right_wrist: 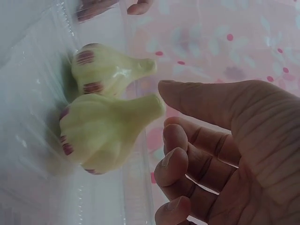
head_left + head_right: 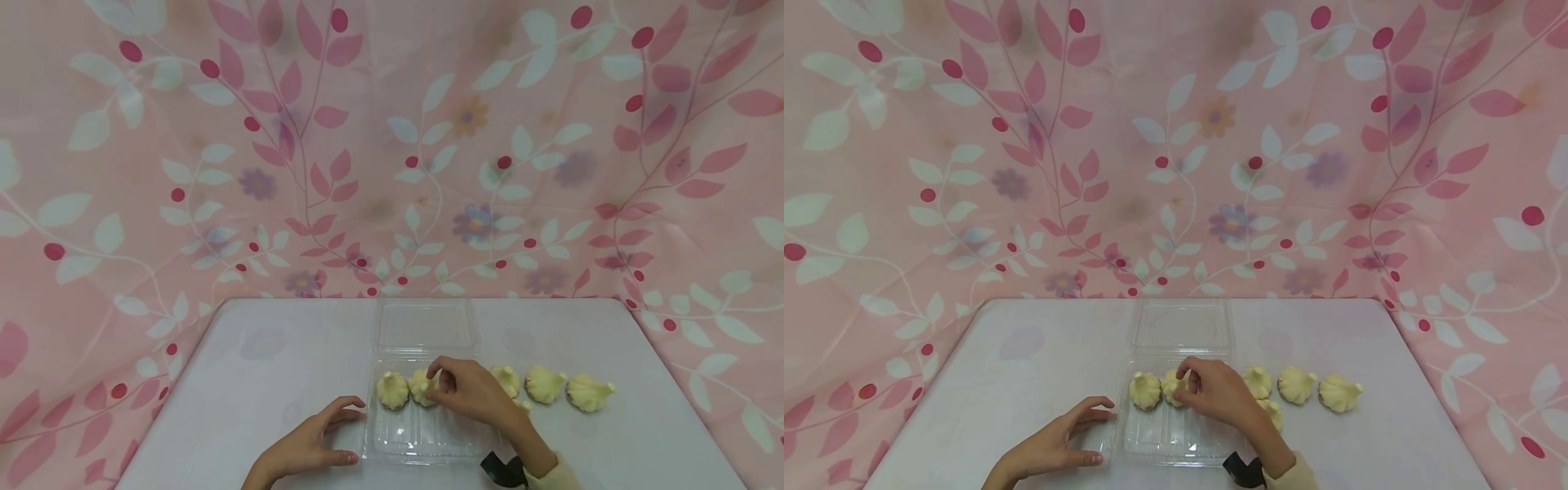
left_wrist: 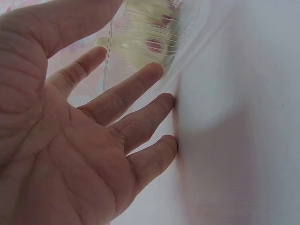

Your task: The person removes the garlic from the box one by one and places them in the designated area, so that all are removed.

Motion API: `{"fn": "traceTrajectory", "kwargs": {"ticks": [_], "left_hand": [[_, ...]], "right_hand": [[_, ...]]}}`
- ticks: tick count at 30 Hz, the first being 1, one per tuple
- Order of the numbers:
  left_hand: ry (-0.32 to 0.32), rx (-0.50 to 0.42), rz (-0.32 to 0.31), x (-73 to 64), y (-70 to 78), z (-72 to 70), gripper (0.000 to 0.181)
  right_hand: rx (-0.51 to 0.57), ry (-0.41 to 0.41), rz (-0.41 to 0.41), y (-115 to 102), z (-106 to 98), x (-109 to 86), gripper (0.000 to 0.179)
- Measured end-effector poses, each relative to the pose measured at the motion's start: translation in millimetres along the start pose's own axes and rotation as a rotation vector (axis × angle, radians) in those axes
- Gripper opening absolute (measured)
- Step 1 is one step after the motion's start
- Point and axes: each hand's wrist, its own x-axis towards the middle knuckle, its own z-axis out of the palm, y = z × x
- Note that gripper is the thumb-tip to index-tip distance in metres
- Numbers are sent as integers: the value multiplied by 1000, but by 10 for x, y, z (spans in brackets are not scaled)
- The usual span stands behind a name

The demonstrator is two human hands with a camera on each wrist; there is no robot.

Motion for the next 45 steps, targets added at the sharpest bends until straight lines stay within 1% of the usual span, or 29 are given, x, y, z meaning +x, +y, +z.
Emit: {"fn": "traceTrajectory", "kwargs": {"ticks": [5, 11, 15, 21, 28, 37, 45], "left_hand": [[-8, -10, 0, 5, 24, -7, 74], [-6, -23, -8, -5, 54, -22, 73], [-10, -20, -8, -7, 41, -20, 73], [-12, -25, 9, -11, 10, -7, 75], [-9, -4, 16, -18, 6, -10, 75], [-9, -2, 29, -13, 2, -6, 75], [-12, -22, 22, -13, -6, -9, 73]], "right_hand": [[-20, -16, 27, -17, 26, 3, 21], [-23, -6, 11, -34, 34, 9, 21], [-32, -2, 10, -42, 53, 26, 20], [-48, 21, 9, -80, 61, 41, 20], [-67, 23, 24, -121, 48, 47, 19], [-97, 36, 25, -108, 57, 39, 17], [-107, 46, 24, -98, 59, 37, 16]]}}
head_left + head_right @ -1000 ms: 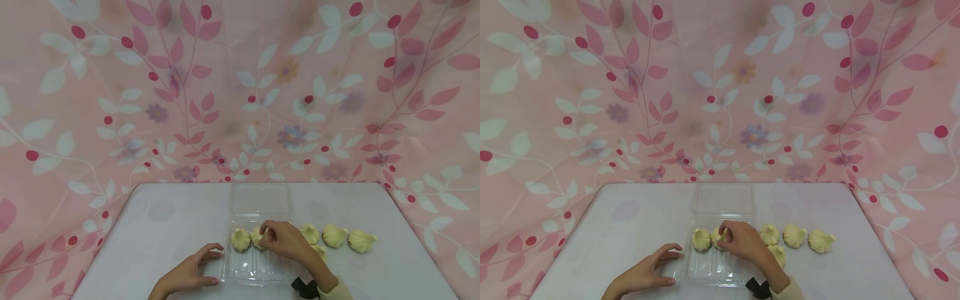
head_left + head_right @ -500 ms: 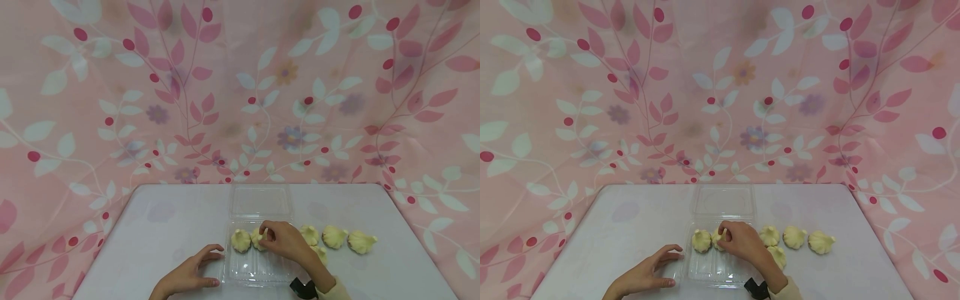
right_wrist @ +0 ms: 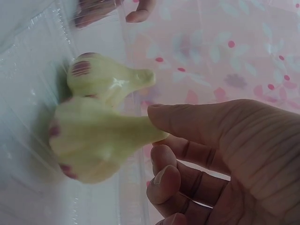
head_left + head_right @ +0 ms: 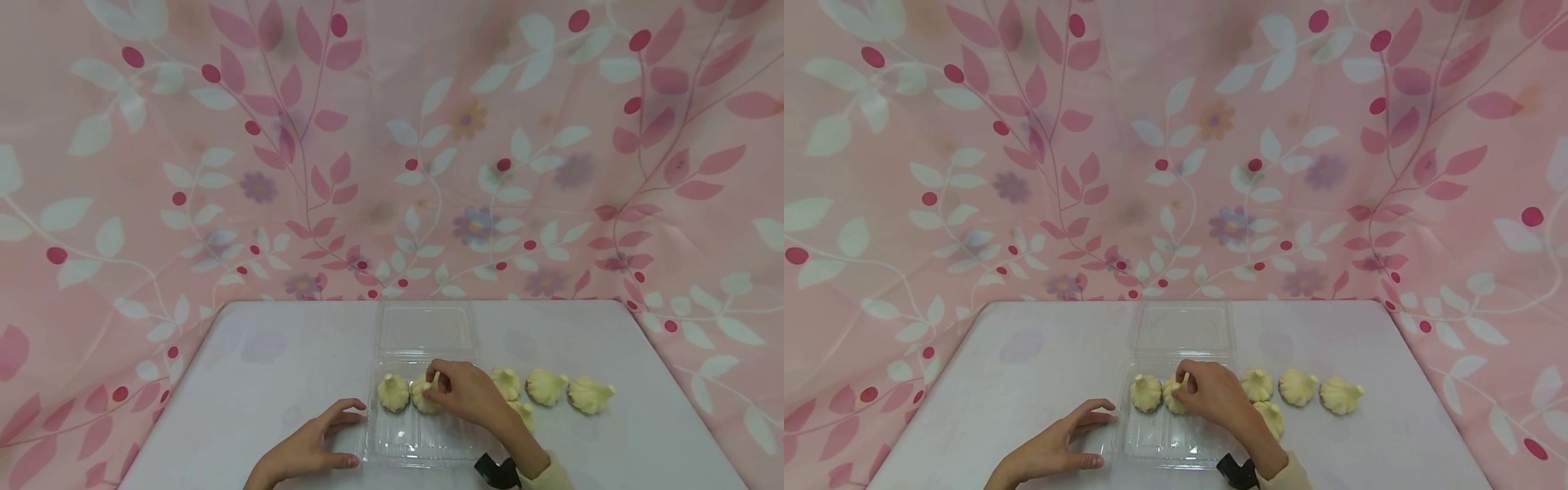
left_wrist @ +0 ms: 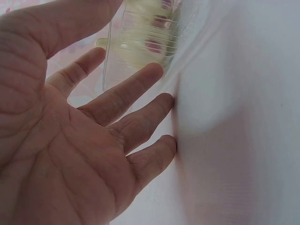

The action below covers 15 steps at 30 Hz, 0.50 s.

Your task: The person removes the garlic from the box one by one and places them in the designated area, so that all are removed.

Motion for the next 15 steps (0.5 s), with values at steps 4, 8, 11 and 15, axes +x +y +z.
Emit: {"fn": "traceTrajectory", "kwargs": {"ticks": [4, 8, 11, 15], "left_hand": [[-2, 8, 1, -1, -1, 6, 74], [-3, -2, -14, -2, 18, 9, 73], [-3, -11, -23, -4, 42, 8, 73], [0, -16, -15, -8, 61, 5, 73]], "right_hand": [[-2, 2, 6, 2, -8, -8, 15], [-2, -4, 19, -7, -37, -20, 15], [-5, -2, 33, -21, -72, -30, 15], [-5, 8, 45, -22, -114, -43, 15]]}}
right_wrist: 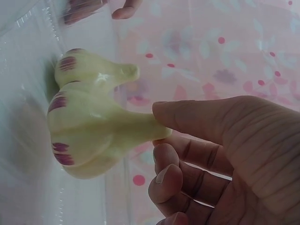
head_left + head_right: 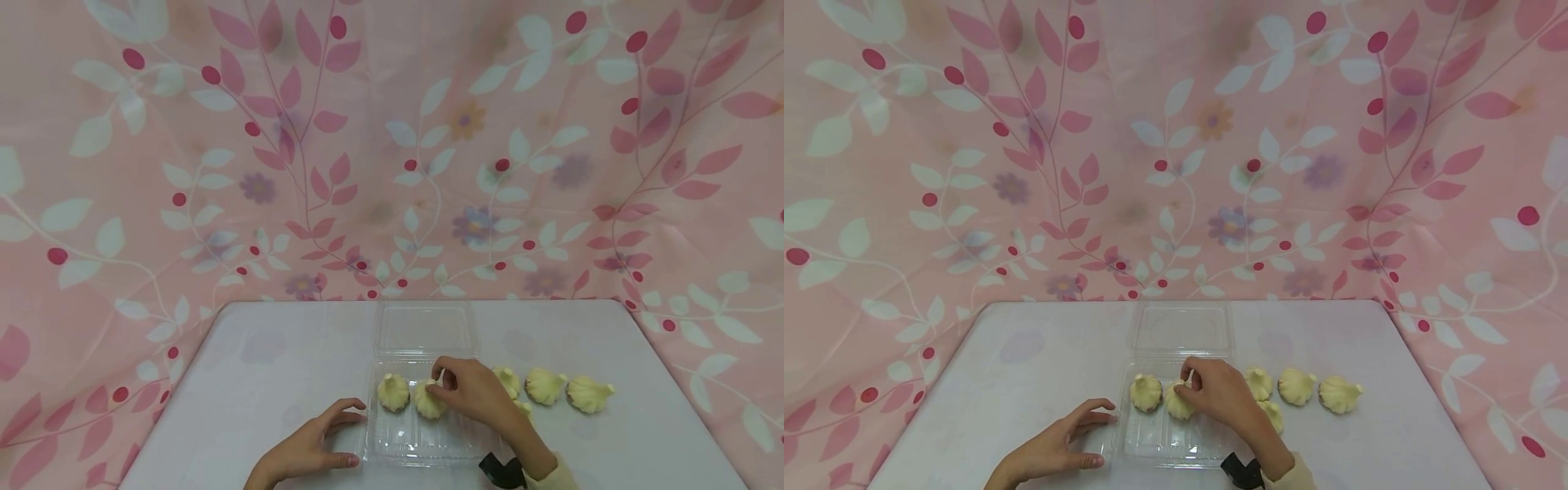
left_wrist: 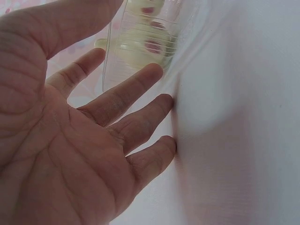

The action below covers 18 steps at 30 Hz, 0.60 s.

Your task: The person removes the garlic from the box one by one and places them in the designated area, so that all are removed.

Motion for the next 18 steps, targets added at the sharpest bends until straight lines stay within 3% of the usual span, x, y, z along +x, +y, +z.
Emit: {"fn": "traceTrajectory", "kwargs": {"ticks": [18], "left_hand": [[2, 6, -24, -5, -10, 1, 74]], "right_hand": [[48, 48, 20, 1, -228, -103, 18]]}}
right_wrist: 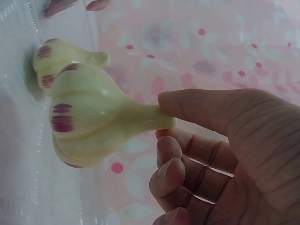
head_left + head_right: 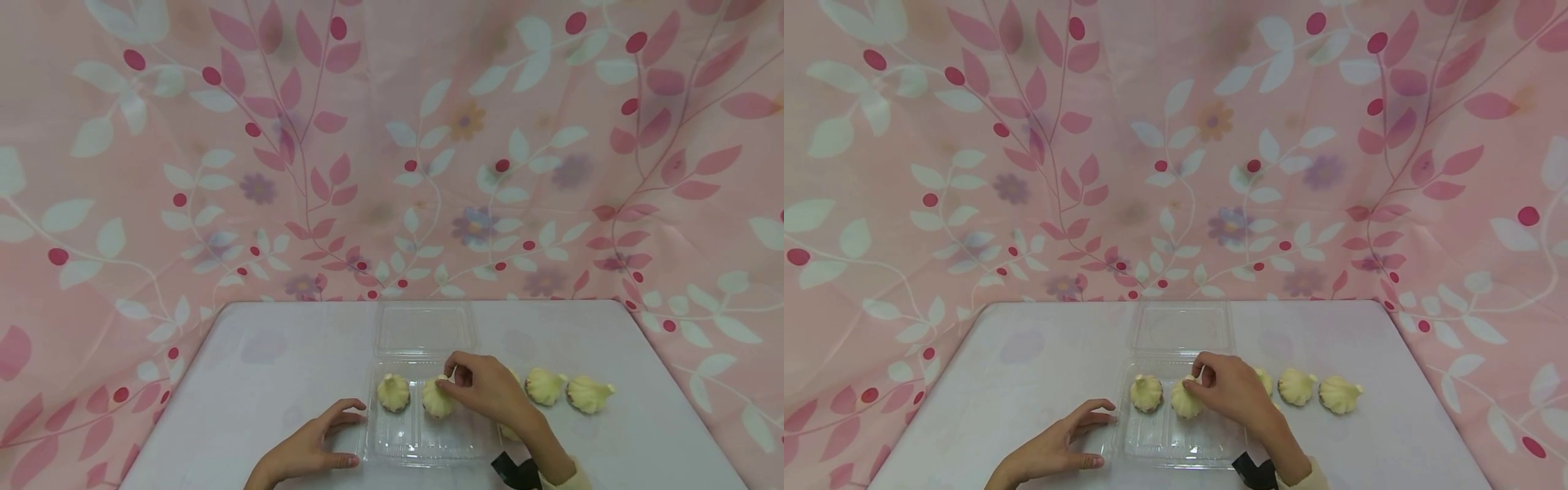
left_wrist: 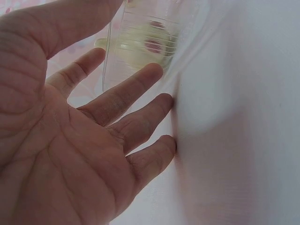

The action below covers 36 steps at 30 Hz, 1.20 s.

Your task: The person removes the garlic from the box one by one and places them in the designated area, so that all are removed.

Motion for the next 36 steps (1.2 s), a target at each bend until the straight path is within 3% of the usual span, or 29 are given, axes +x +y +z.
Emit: {"fn": "traceTrajectory", "kwargs": {"ticks": [17, 36], "left_hand": [[1, 16, 27, -5, -8, 0, 74], [5, 33, 49, 9, -24, 10, 75]], "right_hand": [[70, 76, -87, 30, -271, -101, 17], [122, 110, -65, 172, -482, -205, 17]]}}
